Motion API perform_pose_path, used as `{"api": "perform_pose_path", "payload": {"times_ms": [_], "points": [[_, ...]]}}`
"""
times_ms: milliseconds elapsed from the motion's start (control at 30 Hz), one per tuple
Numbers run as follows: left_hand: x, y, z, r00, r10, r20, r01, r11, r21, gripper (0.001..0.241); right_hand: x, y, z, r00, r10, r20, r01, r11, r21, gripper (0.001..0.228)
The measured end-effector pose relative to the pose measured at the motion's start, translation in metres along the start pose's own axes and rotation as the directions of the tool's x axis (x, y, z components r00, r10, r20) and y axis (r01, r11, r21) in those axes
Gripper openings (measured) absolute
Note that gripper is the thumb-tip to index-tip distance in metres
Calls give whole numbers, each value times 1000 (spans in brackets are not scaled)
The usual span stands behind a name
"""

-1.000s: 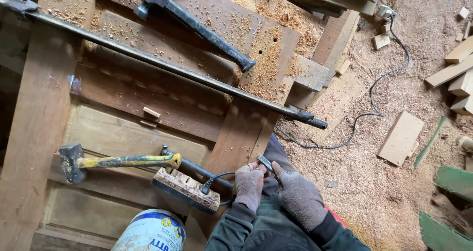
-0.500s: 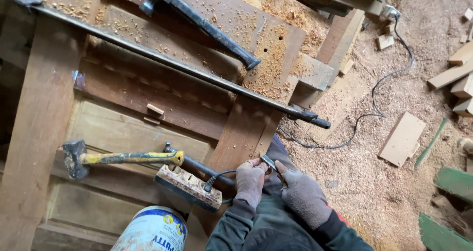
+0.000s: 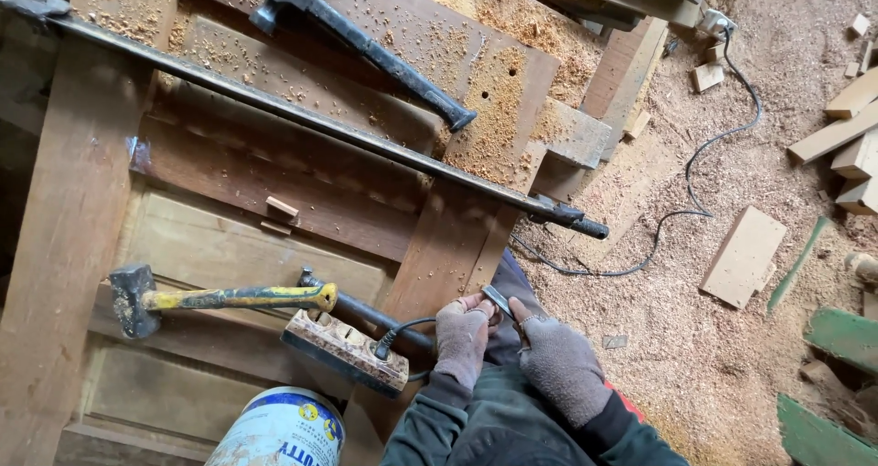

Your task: Assembling a wooden door panel using a hammer, chisel, and bar clamp in a workshop.

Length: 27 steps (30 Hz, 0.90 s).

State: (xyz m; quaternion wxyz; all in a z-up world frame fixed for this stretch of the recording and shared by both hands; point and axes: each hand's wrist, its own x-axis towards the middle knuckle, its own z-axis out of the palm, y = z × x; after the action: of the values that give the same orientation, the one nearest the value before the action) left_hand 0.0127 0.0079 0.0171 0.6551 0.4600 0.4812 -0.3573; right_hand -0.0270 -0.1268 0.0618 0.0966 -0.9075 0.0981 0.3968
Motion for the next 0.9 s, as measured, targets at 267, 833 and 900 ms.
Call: {"api": "perform_pose_path", "payload": {"times_ms": [267,833,900], "points": [[7,-5,0,1000,5,4,-5,1000,23,24,-1,-7,-6,996,46,72,-47,999,16,65],[-38,34,-30,990,105,-93,-113,991,-75,5,8,-19,-31,997,43,63,-47,997,66,52],[-46,59,-49,964,110,-244,-162,965,-207,17,24,-35,-28,995,46,85,-47,999,19,70]]}}
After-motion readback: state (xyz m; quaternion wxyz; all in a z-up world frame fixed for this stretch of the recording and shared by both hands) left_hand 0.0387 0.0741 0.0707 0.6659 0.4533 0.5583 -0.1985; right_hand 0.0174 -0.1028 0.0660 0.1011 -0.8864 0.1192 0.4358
